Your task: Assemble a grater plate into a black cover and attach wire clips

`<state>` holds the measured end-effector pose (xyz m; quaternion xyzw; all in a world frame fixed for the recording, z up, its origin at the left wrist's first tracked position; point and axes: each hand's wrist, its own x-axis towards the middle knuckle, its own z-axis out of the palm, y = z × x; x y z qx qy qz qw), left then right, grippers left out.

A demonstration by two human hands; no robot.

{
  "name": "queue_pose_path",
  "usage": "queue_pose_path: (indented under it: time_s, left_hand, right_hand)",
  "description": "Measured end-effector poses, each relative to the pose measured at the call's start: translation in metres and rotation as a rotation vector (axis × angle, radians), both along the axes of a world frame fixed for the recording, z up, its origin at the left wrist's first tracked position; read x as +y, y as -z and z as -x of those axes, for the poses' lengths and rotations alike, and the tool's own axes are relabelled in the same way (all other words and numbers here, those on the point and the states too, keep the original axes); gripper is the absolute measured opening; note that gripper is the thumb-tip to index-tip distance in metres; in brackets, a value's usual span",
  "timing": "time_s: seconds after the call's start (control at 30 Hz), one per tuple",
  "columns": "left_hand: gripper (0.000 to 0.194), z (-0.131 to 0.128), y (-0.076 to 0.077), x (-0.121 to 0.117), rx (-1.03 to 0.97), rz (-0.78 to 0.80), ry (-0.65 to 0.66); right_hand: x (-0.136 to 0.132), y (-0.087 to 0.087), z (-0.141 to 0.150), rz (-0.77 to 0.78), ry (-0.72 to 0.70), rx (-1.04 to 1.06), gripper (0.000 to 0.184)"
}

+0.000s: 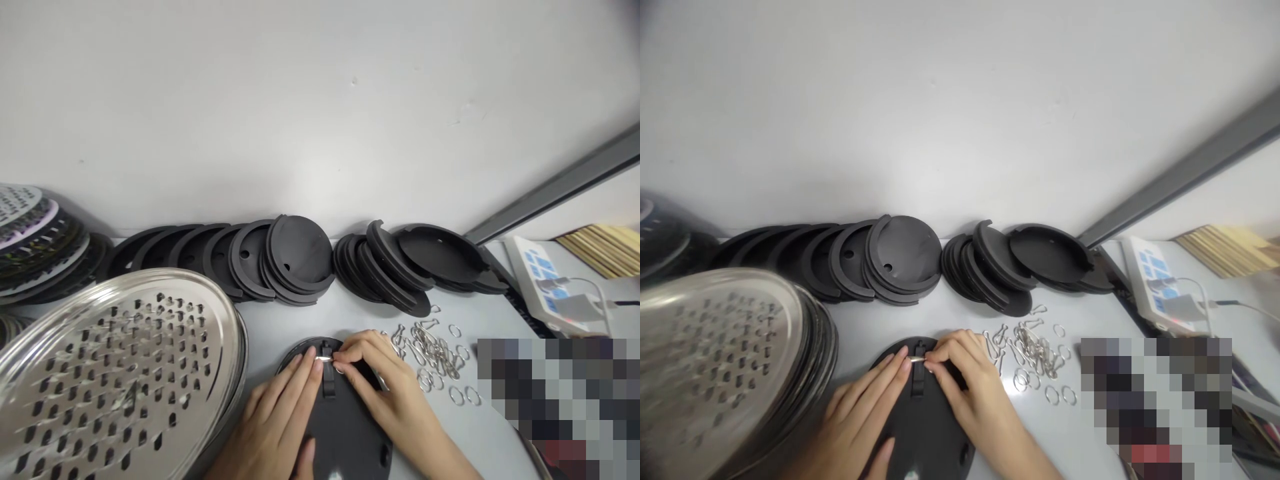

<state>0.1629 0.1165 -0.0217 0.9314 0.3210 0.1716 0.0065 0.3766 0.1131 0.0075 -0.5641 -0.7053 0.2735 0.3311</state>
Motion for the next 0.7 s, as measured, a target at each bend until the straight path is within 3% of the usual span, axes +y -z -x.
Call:
queue_pose_path:
  time_s: [0.7]
  left_hand:
    - [0.066, -0.0008, -0.0047, 0.0004, -0.015, 0.041, 0.019]
  right_hand:
    - [0.0063, 0.0, 0.0004, 0.191, 0.076, 0.21, 0.006]
